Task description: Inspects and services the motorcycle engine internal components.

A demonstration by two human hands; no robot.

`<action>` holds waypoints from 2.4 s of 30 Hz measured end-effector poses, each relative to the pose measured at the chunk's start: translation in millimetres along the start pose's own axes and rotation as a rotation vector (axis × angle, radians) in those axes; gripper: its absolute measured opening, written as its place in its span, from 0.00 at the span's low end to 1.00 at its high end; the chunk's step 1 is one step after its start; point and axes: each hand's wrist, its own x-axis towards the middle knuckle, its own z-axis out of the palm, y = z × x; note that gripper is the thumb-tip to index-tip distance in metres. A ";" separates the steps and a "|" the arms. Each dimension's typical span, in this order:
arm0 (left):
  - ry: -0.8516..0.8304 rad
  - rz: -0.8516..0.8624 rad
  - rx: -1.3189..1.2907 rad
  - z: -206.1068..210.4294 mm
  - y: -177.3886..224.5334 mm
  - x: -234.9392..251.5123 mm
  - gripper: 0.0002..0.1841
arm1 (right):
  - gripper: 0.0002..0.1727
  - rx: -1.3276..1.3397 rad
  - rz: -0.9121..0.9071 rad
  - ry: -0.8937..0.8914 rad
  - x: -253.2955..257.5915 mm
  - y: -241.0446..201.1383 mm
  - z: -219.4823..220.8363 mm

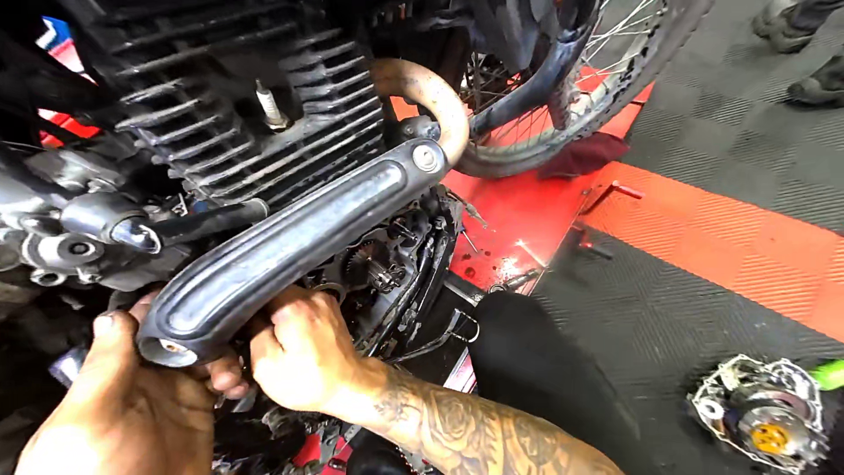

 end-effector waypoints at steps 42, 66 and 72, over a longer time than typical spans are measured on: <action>0.033 0.069 -0.008 -5.1 -8.1 -1.2 0.25 | 0.07 0.026 -0.028 0.069 -0.9 -1.3 -0.6; 0.015 0.088 -0.016 -3.9 -10.1 -3.2 0.24 | 0.09 0.001 -0.071 0.029 6.0 2.4 -1.1; 0.047 0.088 -0.011 -3.2 -11.9 -3.8 0.25 | 0.09 0.001 -0.069 0.057 4.7 2.8 -0.5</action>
